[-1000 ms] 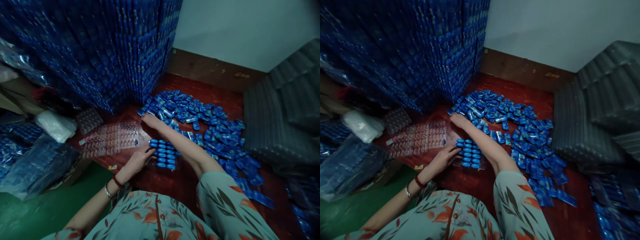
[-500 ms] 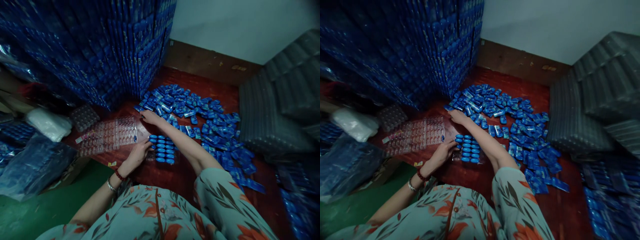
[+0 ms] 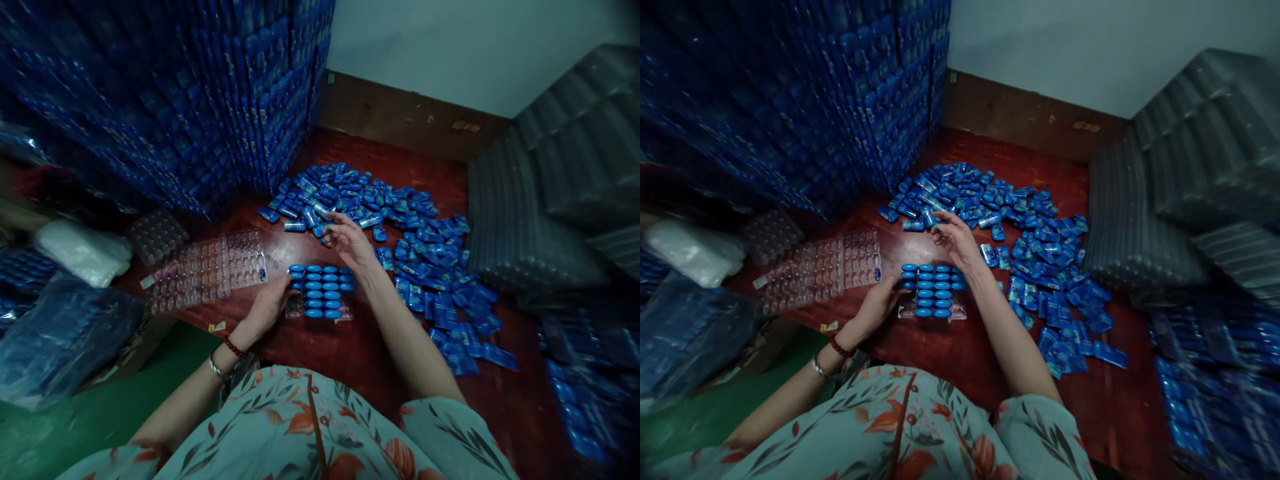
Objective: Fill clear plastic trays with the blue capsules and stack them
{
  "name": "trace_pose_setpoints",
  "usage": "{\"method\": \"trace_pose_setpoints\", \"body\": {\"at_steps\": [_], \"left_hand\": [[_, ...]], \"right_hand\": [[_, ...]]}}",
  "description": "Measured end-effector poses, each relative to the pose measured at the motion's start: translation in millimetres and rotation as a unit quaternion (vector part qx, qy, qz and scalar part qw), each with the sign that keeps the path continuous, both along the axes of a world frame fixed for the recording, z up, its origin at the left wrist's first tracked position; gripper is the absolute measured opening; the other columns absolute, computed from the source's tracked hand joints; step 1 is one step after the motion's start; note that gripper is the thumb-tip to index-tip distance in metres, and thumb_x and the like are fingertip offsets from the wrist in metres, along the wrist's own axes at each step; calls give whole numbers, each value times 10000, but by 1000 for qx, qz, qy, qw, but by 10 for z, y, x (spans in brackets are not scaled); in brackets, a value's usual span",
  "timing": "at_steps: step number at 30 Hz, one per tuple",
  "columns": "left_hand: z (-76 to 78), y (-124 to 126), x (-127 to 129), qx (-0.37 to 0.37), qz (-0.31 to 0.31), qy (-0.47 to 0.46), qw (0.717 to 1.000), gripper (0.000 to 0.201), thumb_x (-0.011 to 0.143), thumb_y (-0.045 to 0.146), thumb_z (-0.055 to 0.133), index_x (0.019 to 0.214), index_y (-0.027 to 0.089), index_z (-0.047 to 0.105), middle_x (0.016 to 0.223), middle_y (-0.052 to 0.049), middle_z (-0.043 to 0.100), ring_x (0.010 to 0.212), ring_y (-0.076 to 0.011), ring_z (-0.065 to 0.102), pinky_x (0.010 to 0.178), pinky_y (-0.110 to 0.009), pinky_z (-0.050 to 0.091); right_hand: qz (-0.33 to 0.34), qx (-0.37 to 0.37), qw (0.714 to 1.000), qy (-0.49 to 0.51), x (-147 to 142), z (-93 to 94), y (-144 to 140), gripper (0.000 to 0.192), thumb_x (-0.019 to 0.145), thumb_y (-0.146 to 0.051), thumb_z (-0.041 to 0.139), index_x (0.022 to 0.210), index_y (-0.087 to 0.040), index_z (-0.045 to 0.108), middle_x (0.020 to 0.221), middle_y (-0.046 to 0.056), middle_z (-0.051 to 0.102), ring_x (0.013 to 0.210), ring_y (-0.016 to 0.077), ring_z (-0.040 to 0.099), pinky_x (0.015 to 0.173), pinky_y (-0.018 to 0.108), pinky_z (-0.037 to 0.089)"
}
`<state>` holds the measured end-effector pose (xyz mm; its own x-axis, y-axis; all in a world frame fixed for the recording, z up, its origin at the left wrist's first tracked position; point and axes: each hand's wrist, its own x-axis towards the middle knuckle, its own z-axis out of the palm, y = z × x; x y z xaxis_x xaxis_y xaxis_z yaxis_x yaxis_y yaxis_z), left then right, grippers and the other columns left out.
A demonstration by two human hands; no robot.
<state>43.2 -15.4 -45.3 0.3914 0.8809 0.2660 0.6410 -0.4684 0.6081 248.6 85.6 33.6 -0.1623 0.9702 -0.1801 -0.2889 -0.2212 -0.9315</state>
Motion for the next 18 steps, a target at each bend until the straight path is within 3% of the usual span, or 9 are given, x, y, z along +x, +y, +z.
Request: {"method": "trace_pose_setpoints", "body": {"at_steps": [2,4,7,9,11,13,14,18], "left_hand": [[0,-5,28,28,-6,70,997,201,939,266,399,982,171,571,827,-54,597,773,-168,571,696,-274,464],[23,-24,69,45,0,147,988,206,933,241,400,971,167,589,841,-74,601,799,-189,555,701,-297,458],[46,-105,126,40,17,212,976,264,898,141,409,1113,169,559,996,-118,606,934,-232,532,792,-365,452],[31,-194,125,26,29,203,979,377,887,114,396,1248,184,480,1145,-137,562,1034,-248,509,853,-401,439],[0,-283,66,26,46,154,987,448,899,146,389,1346,184,376,1267,-157,489,1129,-261,476,895,-414,429],[-27,-338,-58,40,75,104,991,453,915,197,389,1366,180,347,1308,-165,458,1174,-262,454,921,-412,422],[-36,-345,-140,48,97,94,990,435,917,213,393,1351,183,372,1303,-162,468,1173,-262,456,928,-415,418],[-72,-257,-510,54,209,160,963,354,901,274,449,1241,199,518,1233,-150,544,1134,-299,473,947,-488,373]], "right_hand": [[7,-11,1000,-19,61,29,-84,160,730,-248,476,846,-188,569,737,-8,615,590,95,534,531,200,419],[39,-9,997,-67,26,12,-121,195,778,-284,400,795,-179,564,769,16,623,592,107,532,489,205,388],[138,67,965,-212,-228,-66,-120,241,804,-348,459,781,-160,607,729,10,629,593,110,539,505,204,384],[236,155,898,-336,-490,-115,-106,195,791,-306,538,790,-147,651,722,3,648,646,110,571,583,200,415],[329,228,799,-449,-763,-141,-95,159,795,-230,555,840,-149,685,784,12,683,733,117,608,659,193,429],[375,258,720,-523,-997,-149,-92,170,794,-165,553,881,-145,697,849,47,703,805,142,631,693,201,437],[383,262,697,-546,-1090,-150,-94,177,788,-138,551,885,-133,698,878,75,705,836,164,639,704,214,444],[383,265,653,-597,-1319,-150,-141,246,809,-51,478,947,-90,678,1014,173,674,953,227,636,755,263,465]]}}
